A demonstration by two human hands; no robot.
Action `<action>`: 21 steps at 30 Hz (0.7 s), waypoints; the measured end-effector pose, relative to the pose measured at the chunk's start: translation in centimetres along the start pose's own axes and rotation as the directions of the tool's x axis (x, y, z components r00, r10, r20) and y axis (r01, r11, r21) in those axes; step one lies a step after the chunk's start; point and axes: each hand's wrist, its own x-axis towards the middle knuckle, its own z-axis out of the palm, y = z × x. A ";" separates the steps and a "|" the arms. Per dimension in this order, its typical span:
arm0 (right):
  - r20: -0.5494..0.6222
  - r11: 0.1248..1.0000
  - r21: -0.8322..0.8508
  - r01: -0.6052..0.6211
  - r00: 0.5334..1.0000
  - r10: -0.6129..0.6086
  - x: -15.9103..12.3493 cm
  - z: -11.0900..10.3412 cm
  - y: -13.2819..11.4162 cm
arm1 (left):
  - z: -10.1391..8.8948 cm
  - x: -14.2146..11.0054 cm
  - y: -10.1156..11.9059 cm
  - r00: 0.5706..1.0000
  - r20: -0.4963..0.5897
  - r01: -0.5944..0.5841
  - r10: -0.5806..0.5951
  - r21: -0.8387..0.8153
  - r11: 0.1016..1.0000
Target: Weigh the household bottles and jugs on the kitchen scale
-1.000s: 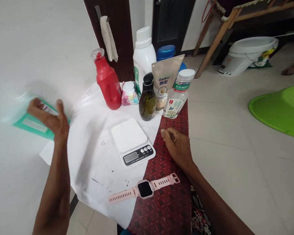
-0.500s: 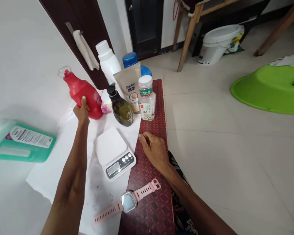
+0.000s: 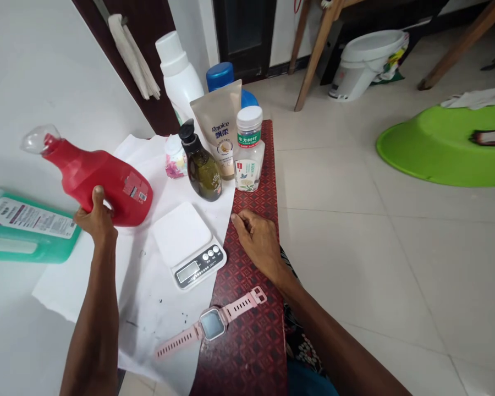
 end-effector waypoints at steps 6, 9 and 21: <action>0.005 1.000 -0.017 -0.003 1.000 0.003 -0.1 0.0 -0.3 | -7.4 -2.7 1.4 0.988 -0.143 0.054 -0.057 -0.027 0.998; 0.006 1.000 -0.024 -0.010 1.000 0.010 -0.1 0.0 -0.4 | -10.1 -4.2 3.0 0.978 -0.199 0.059 -0.059 -0.010 0.998; -0.015 0.999 -0.016 0.045 0.999 -0.045 -0.3 0.3 0.1 | -10.6 -9.8 10.3 0.995 0.092 0.043 -0.023 -0.223 0.974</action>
